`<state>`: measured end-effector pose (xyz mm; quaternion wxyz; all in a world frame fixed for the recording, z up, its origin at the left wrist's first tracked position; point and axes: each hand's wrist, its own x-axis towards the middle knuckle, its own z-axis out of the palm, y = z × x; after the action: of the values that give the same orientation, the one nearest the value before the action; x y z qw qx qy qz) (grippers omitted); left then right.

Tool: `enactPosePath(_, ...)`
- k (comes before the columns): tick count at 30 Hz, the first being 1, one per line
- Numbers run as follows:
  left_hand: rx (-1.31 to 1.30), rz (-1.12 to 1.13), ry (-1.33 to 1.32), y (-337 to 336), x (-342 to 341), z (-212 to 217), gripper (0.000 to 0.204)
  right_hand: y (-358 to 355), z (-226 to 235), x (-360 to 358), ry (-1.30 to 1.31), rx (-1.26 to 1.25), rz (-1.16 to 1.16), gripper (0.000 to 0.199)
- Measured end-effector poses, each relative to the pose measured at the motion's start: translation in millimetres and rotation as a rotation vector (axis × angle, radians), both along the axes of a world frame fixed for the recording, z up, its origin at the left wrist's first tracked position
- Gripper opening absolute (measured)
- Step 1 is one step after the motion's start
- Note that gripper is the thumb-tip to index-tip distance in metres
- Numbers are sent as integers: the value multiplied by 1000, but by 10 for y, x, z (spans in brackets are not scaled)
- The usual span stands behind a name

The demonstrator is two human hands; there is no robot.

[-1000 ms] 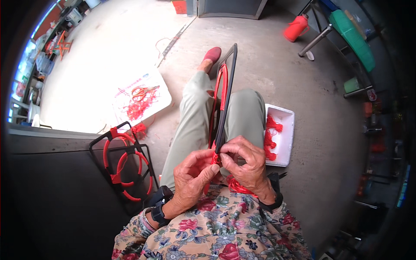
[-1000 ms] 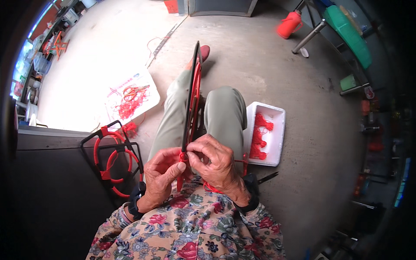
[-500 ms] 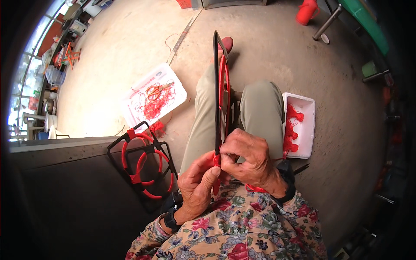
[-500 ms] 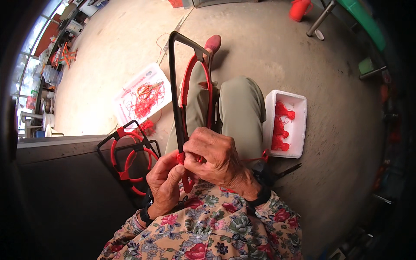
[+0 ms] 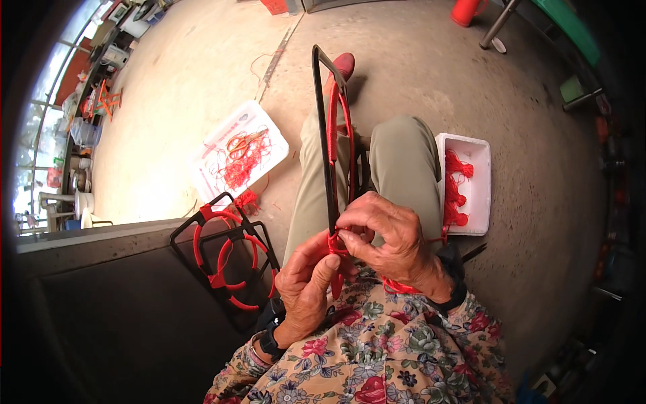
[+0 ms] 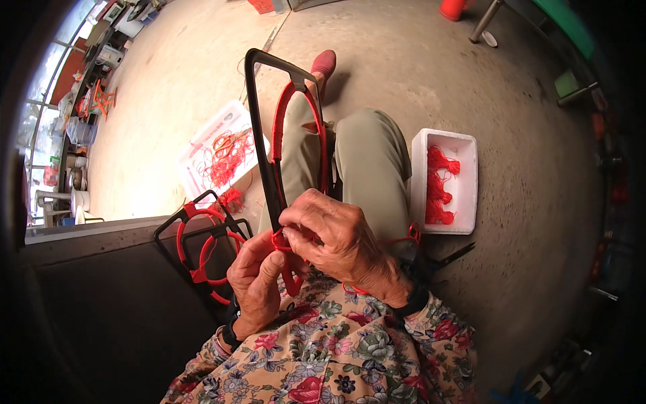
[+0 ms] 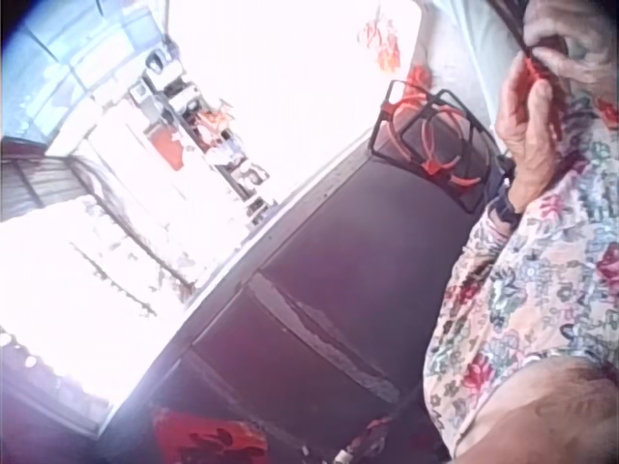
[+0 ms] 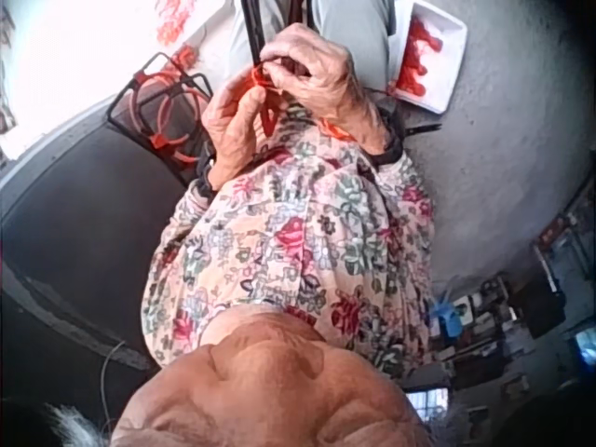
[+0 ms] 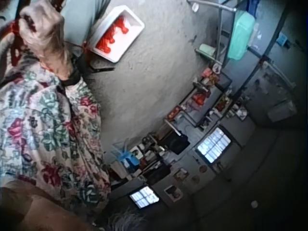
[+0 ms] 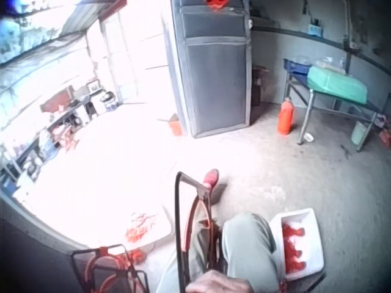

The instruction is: The person is wrapping a red cord tightly and repeatedly around a black circular frame.

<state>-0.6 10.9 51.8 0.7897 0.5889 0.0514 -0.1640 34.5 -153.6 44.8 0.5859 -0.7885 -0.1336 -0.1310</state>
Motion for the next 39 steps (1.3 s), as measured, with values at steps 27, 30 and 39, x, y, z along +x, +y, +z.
enactPosePath(27, -37, 141, -6, -30, 154, 76, 39, 94, 14, 391, -21, -15, 61, 12)
enactPosePath(30, -57, 120, -2, -59, 179, 85, 41, 70, -70, 433, 412, 249, 74, 15)
enactPosePath(39, -41, 22, 21, 9, 275, 101, 45, -722, 328, -285, 479, -82, 315, 23)
